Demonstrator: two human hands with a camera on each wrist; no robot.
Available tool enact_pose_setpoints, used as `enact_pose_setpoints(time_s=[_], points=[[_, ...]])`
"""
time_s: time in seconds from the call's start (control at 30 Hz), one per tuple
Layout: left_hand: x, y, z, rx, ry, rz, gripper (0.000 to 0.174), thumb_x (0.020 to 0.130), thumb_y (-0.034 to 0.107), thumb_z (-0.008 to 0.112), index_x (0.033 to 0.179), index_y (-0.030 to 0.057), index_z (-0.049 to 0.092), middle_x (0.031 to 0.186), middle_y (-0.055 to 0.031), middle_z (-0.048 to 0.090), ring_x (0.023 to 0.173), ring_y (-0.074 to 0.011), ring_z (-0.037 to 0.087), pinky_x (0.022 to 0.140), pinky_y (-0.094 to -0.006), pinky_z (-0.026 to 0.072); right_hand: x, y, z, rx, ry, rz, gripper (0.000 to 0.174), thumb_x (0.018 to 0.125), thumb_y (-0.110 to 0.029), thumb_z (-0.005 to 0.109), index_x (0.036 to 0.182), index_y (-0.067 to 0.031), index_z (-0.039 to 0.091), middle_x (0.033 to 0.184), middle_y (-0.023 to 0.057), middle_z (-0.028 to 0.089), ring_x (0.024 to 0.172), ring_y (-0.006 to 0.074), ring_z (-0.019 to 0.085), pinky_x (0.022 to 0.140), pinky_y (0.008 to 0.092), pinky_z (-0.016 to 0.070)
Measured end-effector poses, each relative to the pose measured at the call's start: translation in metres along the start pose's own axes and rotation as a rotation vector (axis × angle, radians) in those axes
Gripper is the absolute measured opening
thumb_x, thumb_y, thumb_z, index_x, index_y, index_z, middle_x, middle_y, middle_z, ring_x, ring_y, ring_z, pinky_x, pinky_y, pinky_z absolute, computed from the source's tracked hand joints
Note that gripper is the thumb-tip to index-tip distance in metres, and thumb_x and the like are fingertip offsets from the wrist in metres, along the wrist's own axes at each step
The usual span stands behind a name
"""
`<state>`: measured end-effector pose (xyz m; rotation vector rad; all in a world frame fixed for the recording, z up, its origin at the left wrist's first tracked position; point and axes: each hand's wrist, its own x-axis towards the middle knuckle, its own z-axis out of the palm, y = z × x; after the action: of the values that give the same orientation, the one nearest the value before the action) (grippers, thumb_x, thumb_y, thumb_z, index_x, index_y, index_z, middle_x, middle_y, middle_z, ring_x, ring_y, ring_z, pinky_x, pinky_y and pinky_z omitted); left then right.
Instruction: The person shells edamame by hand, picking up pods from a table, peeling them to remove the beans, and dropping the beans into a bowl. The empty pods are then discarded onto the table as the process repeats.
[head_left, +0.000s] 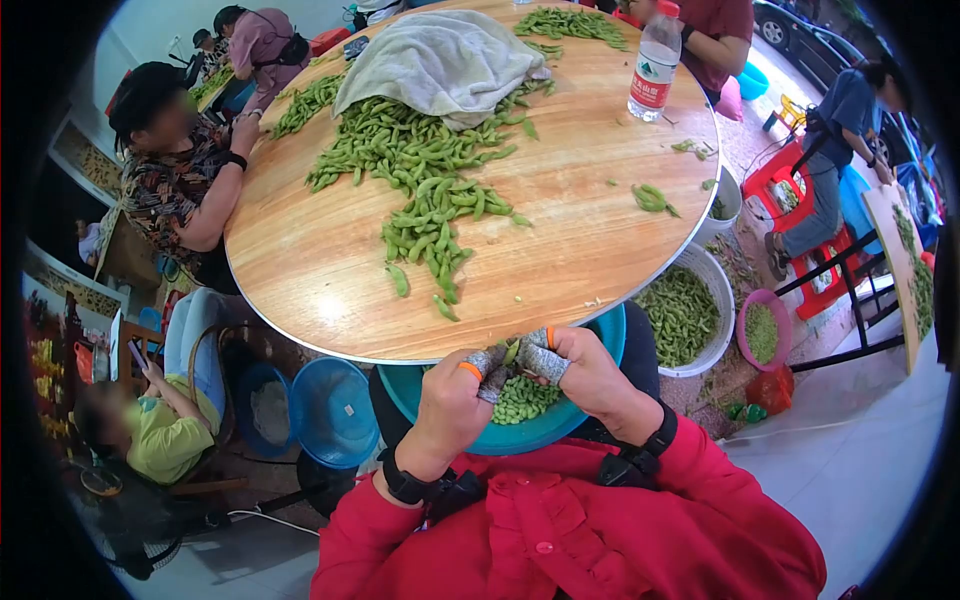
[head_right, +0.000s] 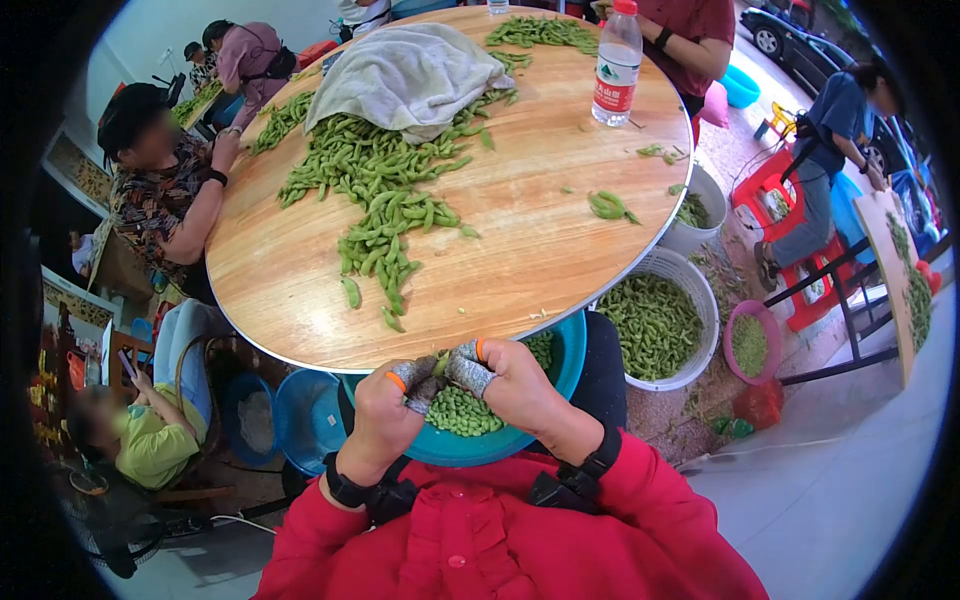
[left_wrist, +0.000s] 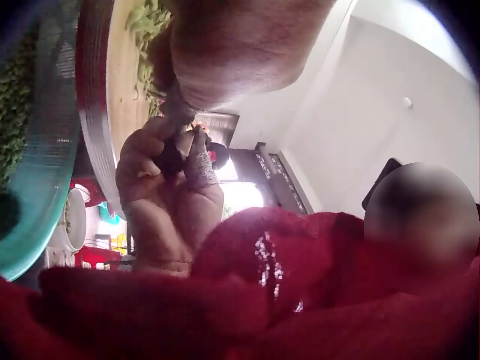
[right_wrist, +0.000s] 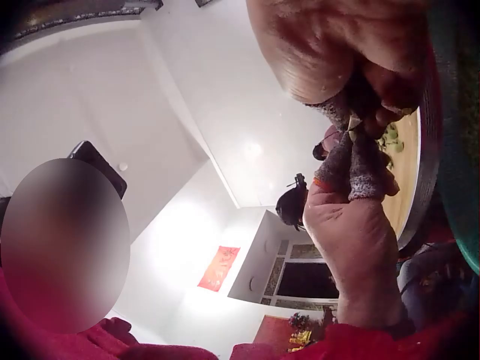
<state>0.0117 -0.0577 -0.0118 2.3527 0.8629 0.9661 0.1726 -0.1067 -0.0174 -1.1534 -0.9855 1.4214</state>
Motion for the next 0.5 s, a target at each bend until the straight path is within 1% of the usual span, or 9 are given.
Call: enact_pose_setpoints(time_s=[0.17,0.27,0.37,0.47,0.5], points=[[-0.003,-0.003,0.004,0.029,0.002,0.041,0.021,0.064,-0.001,0.065,0.084,-0.0019,0.060,0.075,-0.0153,0.060,0.067,-0.0302,0.059,0.059,-0.0315,0.0476,0.004,0.011,-0.001,-0.078,0.032,-0.023,0.012,0.083,-0.008,0.050,0.085,0.0006,0.058,0.072,-0.0028,0.054,0.068,0.0043,0.044,0.059,0.0212,0.0383],[-0.009,-0.005,0.008,0.029,-0.016,0.012,0.019,0.066,-0.001,0.066,0.083,-0.0022,0.059,0.076,-0.0147,0.061,0.067,-0.0260,0.061,0.059,-0.0293,0.0476,0.006,0.019,-0.001,-0.061,0.033,-0.002,0.011,0.083,-0.007,0.050,0.085,0.0006,0.057,0.072,-0.0016,0.055,0.067,0.0051,0.044,0.059,0.0218,0.0389],[-0.014,-0.003,0.011,-0.159,0.032,-0.184,0.017,0.069,0.000,0.066,0.084,-0.0021,0.059,0.077,-0.0131,0.062,0.066,-0.0197,0.061,0.059,-0.0263,0.0473,0.007,0.024,-0.001,-0.067,0.000,-0.081,0.010,0.083,-0.007,0.050,0.085,0.0009,0.057,0.071,-0.0007,0.055,0.066,0.0059,0.045,0.059,0.0226,0.0396],[-0.021,-0.005,0.015,-0.568,0.058,-0.414,0.018,0.071,0.001,0.066,0.086,-0.0023,0.057,0.078,-0.0115,0.062,0.066,-0.0154,0.060,0.060,-0.0243,0.0470,0.005,0.016,0.004,-0.127,0.021,-0.322,0.010,0.083,-0.007,0.051,0.083,0.0013,0.056,0.069,0.0010,0.055,0.065,0.0065,0.045,0.058,0.0229,0.0399],[-0.021,-0.004,0.015,-0.514,0.056,-0.403,0.019,0.070,0.001,0.066,0.087,-0.0022,0.057,0.077,-0.0116,0.062,0.065,-0.0159,0.060,0.059,-0.0245,0.0469,0.005,0.016,0.005,-0.148,0.038,-0.334,0.009,0.082,-0.006,0.051,0.083,0.0013,0.056,0.068,0.0017,0.055,0.064,0.0067,0.046,0.058,0.0230,0.0400]])
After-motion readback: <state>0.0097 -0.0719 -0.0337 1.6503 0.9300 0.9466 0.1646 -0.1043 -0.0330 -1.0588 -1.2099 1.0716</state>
